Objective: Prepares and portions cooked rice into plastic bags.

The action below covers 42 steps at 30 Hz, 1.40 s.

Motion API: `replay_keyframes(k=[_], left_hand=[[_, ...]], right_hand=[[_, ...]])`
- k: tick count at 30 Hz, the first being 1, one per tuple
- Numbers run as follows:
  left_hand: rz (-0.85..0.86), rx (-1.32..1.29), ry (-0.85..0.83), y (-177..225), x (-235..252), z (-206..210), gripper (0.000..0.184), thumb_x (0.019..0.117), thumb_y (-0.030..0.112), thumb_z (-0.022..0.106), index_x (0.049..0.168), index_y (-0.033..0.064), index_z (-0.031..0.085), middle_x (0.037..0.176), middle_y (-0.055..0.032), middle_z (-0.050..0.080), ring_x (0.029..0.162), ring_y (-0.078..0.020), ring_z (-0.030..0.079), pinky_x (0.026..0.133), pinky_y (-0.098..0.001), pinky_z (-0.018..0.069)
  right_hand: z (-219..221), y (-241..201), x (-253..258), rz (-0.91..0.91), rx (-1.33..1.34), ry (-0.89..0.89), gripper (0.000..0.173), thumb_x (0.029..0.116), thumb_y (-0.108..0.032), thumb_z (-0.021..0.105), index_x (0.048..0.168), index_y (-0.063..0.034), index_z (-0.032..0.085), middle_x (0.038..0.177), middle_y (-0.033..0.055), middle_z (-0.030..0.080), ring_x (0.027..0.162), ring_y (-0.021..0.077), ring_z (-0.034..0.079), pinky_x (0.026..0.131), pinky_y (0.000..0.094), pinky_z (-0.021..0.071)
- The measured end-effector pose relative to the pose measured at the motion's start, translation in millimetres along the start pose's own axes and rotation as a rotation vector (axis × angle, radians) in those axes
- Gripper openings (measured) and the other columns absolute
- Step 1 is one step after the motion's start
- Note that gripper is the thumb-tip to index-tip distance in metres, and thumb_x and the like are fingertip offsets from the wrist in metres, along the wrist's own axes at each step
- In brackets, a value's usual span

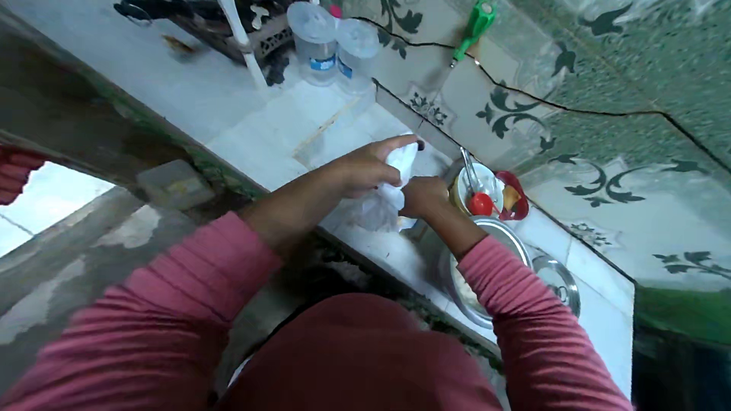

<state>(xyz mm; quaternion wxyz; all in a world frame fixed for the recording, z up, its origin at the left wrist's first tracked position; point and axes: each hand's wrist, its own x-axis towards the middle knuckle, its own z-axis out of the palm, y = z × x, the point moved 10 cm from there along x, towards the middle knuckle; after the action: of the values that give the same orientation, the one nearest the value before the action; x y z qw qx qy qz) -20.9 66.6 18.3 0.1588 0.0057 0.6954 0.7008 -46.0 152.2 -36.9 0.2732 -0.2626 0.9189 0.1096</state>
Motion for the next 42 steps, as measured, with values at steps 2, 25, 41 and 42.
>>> replay_keyframes(k=[2,25,41,42], left_hand=[[0.007,0.070,0.047,-17.4,-12.0,-37.4,0.088,0.0847,-0.015,0.057,0.161,0.0223,0.033,0.152,-0.0113,0.050,0.119,-0.0194,0.064,0.093,-0.0382,0.0571],[0.088,0.684,-0.065,-75.8,-51.0,-74.1,0.044,0.0913,0.001,0.072,0.134,0.0074,0.065,0.130,-0.0182,0.064,0.119,-0.0341,0.062,0.100,-0.0602,0.0491],[-0.285,0.193,0.654,-101.9,-52.2,-160.6,0.031,0.1032,0.021,0.056,0.133,0.0188,0.064,0.115,-0.0045,0.068,0.090,-0.0103,0.066,0.079,-0.0367,0.0576],[-0.292,0.192,0.656,-100.5,-52.4,-158.3,0.030,0.1039,0.022,0.056,0.133,0.0201,0.064,0.112,-0.0048,0.069,0.086,-0.0108,0.066,0.077,-0.0366,0.0576]], right_hand=[[11.6,-25.7,27.6,0.004,-0.136,-0.041,0.053,0.0815,-0.049,0.080,0.099,0.0005,0.072,0.107,0.0241,0.070,0.105,0.0444,0.066,0.088,0.0707,0.0460],[20.6,183.1,-82.2,0.259,0.518,0.166,0.032,0.1033,-0.024,0.062,0.129,-0.0053,0.064,0.099,0.0182,0.070,0.087,0.0358,0.069,0.083,0.0618,0.0546],[89.0,123.1,72.9,0.393,1.299,0.271,0.042,0.0973,-0.031,0.069,0.124,0.0007,0.066,0.115,0.0239,0.068,0.104,0.0372,0.066,0.092,0.0583,0.0529],[89.9,131.3,73.4,0.394,1.337,0.270,0.040,0.0968,-0.032,0.070,0.123,-0.0022,0.067,0.109,0.0197,0.068,0.092,0.0312,0.066,0.083,0.0531,0.0548]])
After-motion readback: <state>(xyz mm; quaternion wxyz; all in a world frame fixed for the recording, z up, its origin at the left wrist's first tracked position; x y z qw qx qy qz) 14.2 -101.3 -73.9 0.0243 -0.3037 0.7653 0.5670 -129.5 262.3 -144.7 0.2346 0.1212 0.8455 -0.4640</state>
